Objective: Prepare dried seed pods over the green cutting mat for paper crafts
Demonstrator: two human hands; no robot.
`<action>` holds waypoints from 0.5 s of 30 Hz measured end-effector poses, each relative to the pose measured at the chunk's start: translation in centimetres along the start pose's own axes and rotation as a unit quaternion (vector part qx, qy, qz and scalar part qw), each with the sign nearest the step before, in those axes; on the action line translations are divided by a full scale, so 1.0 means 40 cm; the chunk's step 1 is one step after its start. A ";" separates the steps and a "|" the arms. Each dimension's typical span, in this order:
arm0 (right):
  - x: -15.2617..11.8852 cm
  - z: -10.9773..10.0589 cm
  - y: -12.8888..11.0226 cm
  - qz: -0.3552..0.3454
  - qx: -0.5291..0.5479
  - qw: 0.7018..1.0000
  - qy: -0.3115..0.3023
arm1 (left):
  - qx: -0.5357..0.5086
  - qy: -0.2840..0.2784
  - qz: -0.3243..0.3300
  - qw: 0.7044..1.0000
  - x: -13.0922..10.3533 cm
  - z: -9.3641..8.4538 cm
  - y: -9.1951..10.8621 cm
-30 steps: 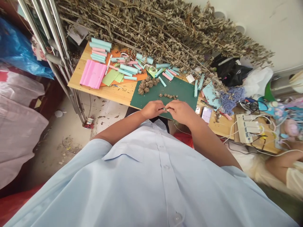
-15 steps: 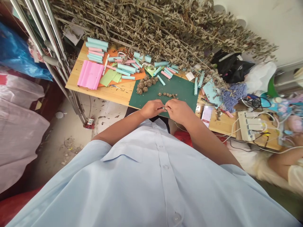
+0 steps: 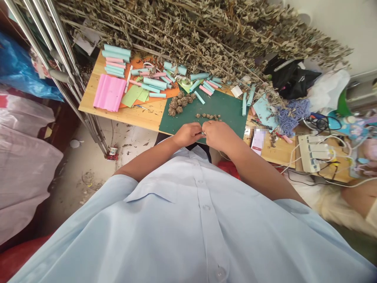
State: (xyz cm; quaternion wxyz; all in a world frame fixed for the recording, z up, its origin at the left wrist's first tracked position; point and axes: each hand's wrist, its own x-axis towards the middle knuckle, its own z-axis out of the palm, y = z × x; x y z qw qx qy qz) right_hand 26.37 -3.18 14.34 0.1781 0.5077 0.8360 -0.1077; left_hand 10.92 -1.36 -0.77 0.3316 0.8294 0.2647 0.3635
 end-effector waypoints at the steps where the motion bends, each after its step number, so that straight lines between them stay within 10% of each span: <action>1: 0.001 0.003 0.002 0.000 0.008 1.000 0.008 | -0.002 0.003 -0.002 1.000 0.000 0.000 0.000; 15: -0.058 0.095 0.048 0.004 0.240 0.948 0.207 | -0.009 0.013 -0.004 1.000 0.001 -0.004 0.010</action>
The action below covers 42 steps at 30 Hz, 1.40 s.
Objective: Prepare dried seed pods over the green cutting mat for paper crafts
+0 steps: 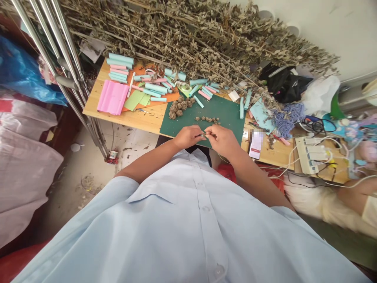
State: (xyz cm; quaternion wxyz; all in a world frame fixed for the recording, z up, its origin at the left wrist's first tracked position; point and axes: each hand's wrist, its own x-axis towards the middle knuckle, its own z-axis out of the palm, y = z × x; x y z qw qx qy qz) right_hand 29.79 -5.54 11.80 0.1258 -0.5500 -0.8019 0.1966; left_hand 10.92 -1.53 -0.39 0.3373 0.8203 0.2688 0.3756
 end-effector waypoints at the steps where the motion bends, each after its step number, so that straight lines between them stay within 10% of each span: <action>1: -0.002 0.006 -0.003 -0.004 -0.004 1.000 0.002 | 0.004 0.000 -0.001 1.000 0.000 0.001 -0.001; 20: 0.054 -0.013 -0.050 -0.015 -0.167 0.979 -0.112 | -0.011 -0.005 -0.021 1.000 0.002 -0.001 -0.004; 42: -0.044 0.092 0.004 0.113 0.122 0.981 0.096 | -0.035 -0.001 -0.006 0.999 0.000 -0.010 -0.004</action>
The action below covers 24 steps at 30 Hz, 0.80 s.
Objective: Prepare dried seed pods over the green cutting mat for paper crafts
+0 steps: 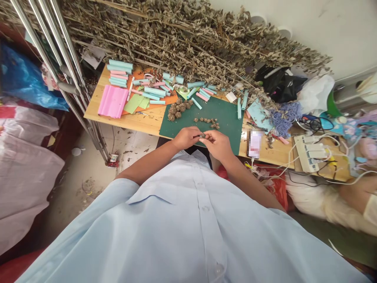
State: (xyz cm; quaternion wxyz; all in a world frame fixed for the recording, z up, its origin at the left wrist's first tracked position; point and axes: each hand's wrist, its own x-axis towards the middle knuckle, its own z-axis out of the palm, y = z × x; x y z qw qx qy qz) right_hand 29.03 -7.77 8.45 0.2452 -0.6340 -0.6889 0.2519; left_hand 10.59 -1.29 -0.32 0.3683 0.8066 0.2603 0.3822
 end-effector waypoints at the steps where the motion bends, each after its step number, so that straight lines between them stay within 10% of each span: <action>1: -0.002 0.008 -0.002 0.007 0.005 1.000 0.011 | 0.002 -0.001 -0.003 1.000 -0.001 0.001 -0.001; 24: -0.009 0.041 -0.014 -0.093 -0.085 0.987 0.103 | -0.021 0.013 -0.020 0.999 -0.004 0.010 -0.007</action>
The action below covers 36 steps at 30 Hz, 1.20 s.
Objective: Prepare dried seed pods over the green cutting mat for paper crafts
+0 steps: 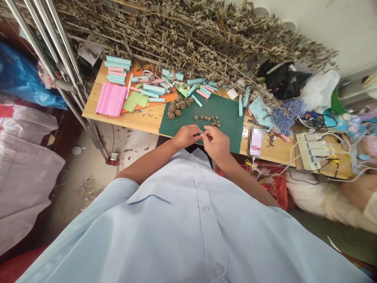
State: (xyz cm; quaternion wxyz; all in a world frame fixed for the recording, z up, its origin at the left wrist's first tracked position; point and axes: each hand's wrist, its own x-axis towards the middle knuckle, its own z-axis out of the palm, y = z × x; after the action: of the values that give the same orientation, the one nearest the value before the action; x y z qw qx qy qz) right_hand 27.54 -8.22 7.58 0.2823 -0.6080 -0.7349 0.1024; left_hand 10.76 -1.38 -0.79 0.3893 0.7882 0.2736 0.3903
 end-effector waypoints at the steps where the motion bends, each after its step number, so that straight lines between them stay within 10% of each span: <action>1: 0.002 -0.002 -0.003 0.001 -0.006 1.000 -0.001 | -0.001 0.000 -0.001 1.000 0.000 0.000 0.000; 27: 0.070 -0.045 -0.053 -0.044 -0.169 0.970 -0.171 | 0.020 -0.012 0.006 1.000 0.000 -0.002 -0.003; 36: 0.013 -0.048 0.014 0.024 0.040 0.998 -0.041 | -0.002 0.003 0.008 1.000 0.002 -0.002 0.003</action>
State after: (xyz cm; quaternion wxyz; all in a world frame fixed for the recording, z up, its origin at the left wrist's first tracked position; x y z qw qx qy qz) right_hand 28.98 -7.97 9.02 0.2737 -0.6087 -0.7265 0.1633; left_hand 10.76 -1.37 -0.63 0.3872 0.7883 0.2672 0.3965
